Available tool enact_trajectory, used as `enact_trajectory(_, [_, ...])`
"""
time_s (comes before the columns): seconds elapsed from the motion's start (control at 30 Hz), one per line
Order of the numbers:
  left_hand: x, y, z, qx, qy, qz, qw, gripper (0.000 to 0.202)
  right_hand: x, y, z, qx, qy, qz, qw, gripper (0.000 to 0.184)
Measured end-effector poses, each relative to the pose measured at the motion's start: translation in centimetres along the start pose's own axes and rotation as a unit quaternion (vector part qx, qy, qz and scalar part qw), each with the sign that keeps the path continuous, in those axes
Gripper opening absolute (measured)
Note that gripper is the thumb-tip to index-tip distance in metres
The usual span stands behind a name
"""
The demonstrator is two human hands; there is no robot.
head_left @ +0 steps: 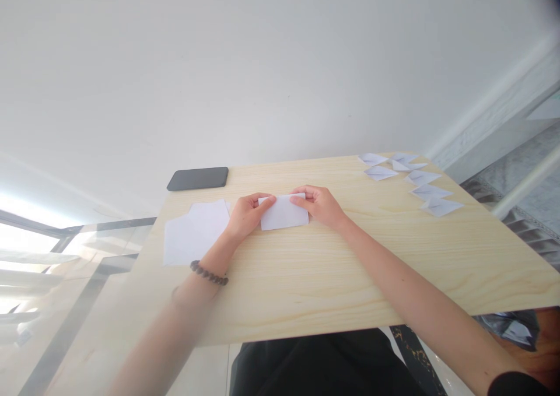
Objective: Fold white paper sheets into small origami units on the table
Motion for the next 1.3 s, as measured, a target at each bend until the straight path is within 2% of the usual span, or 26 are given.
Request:
enact_trajectory(0.7, [-0.03, 0.05, 0.05, 0.024, 0.033, -0.001, 0.999, 0.043, 0.03, -0.04, 0.03, -0.001, -0.008, -0.009, 1.0, 0.035])
enact_trajectory(1.0, [-0.26, 0.09, -0.03, 0.039, 0.053, -0.022, 0.998, 0.045, 0.06, -0.1, 0.05, 0.001, -0.005, -0.012, 1.0, 0.035])
enact_trajectory(1.3, [-0.04, 0.03, 0.0, 0.028, 0.04, -0.003, 0.999, 0.043, 0.07, 0.02, -0.1, 0.011, 0.015, -0.02, 1.0, 0.033])
Point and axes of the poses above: each hand's wrist, its own y-axis away from the middle knuckle, its own x-axis out of the back of the hand, z = x × y, the point moved 5 cm from there along -y, towards the middle knuckle, and after that the axes turned 9 degrees about y, right-handed, at the moved point
